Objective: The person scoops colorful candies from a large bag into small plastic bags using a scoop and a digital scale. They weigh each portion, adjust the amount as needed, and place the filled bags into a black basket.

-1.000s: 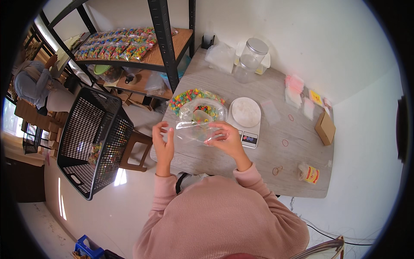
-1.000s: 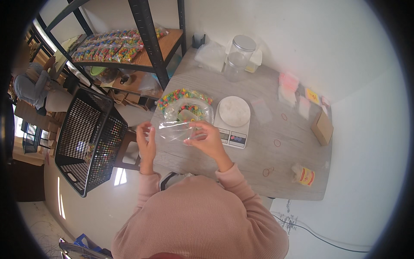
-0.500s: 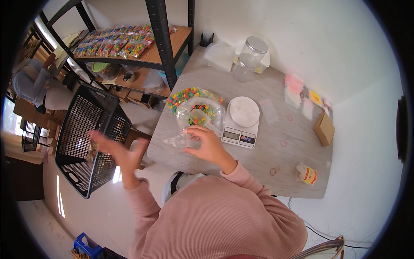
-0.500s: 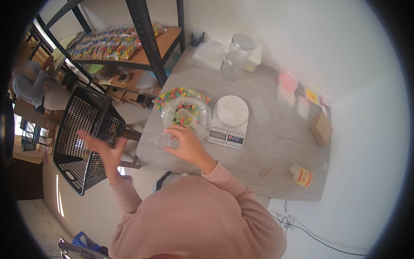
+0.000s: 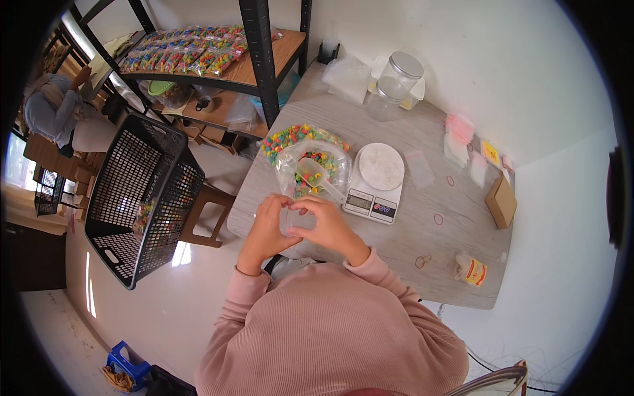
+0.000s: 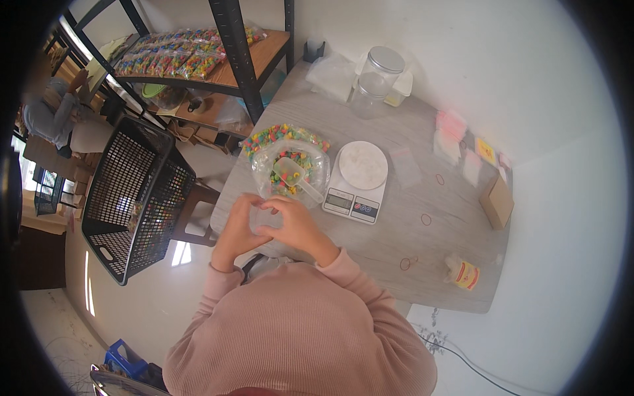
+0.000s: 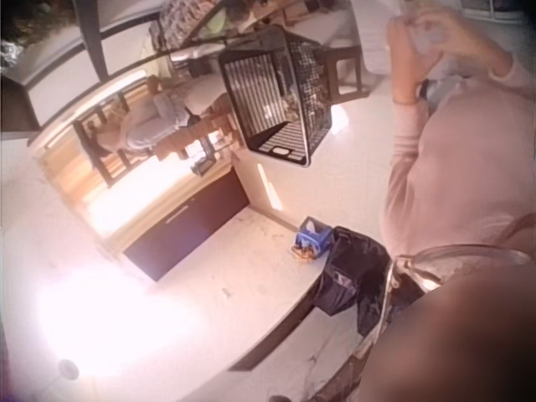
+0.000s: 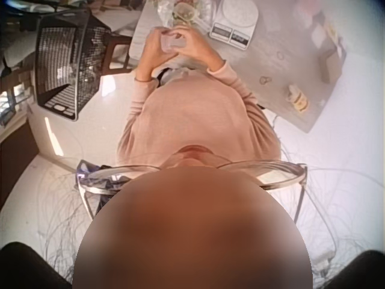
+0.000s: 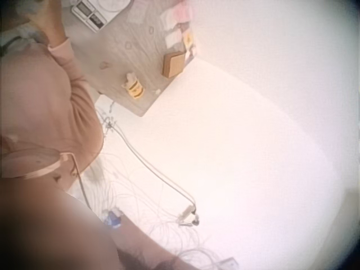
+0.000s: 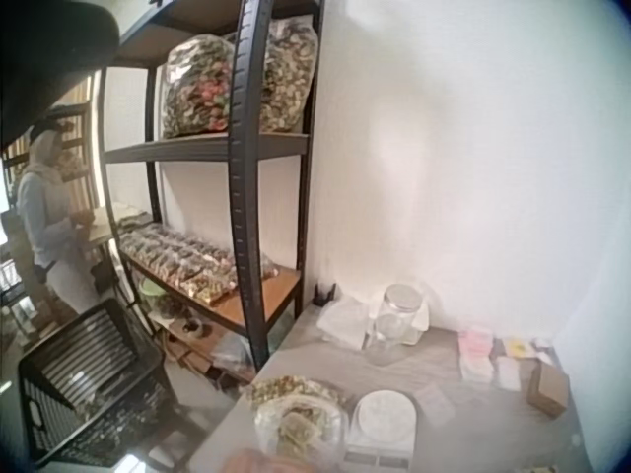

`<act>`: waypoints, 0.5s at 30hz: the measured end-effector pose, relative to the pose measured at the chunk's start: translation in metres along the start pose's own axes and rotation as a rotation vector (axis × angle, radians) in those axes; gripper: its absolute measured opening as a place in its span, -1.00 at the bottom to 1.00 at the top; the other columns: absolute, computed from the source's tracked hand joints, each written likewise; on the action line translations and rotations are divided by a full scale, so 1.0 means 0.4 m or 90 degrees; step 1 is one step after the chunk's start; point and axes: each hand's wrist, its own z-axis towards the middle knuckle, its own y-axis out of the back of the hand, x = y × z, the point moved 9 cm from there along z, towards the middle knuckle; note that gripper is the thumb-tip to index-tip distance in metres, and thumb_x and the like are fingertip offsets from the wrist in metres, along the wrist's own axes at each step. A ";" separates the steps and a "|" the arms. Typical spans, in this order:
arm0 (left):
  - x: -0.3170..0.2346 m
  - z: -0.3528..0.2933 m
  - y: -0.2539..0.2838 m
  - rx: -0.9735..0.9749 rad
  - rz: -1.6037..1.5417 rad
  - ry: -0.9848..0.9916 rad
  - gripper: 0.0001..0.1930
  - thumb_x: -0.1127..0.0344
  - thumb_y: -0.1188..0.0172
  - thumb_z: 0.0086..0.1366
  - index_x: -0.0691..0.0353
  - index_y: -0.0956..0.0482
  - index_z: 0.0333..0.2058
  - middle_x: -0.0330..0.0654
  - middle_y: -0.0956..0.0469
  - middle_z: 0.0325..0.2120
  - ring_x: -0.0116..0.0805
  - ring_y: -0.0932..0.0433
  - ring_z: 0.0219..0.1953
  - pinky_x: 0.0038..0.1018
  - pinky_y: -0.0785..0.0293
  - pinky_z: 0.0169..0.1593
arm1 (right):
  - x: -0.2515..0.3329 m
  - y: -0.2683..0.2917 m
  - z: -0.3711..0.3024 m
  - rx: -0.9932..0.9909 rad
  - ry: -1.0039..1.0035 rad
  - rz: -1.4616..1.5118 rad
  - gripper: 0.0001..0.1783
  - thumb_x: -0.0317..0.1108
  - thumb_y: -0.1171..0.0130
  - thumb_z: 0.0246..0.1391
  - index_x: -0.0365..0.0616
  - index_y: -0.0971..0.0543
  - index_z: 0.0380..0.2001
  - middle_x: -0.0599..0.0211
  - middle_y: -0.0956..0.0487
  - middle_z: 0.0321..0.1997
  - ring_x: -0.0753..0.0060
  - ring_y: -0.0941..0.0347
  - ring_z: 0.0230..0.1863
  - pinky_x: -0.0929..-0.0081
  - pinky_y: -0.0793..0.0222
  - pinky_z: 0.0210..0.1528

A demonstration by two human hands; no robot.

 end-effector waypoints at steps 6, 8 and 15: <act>0.010 -0.012 -0.038 0.037 -0.032 0.033 -0.36 0.31 -0.35 -0.29 0.26 -0.30 -0.15 -0.08 -0.37 -0.29 -0.14 -0.37 -0.19 -0.36 -0.24 -0.09 | -0.032 0.005 -0.024 -0.002 -0.034 -0.028 -0.62 -0.31 -0.34 -0.29 -0.20 -0.51 -0.33 0.31 -0.53 -0.29 0.37 -0.44 -0.31 0.50 -0.33 -0.29; 0.017 -0.014 -0.047 0.050 -0.039 0.043 -0.37 0.30 -0.36 -0.28 0.26 -0.30 -0.15 -0.10 -0.38 -0.29 -0.17 -0.37 -0.21 -0.37 -0.24 -0.10 | -0.048 0.007 -0.032 0.000 -0.040 -0.012 -0.67 -0.32 -0.31 -0.24 -0.17 -0.52 -0.33 0.33 -0.54 -0.29 0.42 -0.46 -0.30 0.52 -0.32 -0.30; 0.073 -0.027 -0.033 -0.013 -0.123 0.071 -0.46 0.29 -0.36 -0.19 0.24 -0.33 -0.20 -0.18 -0.39 -0.32 -0.32 -0.38 -0.26 -0.43 -0.23 -0.12 | -0.135 0.128 -0.058 -0.253 -0.060 -0.341 -0.71 -0.25 -0.24 -0.18 -0.11 -0.50 -0.35 0.34 -0.48 -0.34 0.27 -0.36 -0.27 0.35 -0.21 -0.27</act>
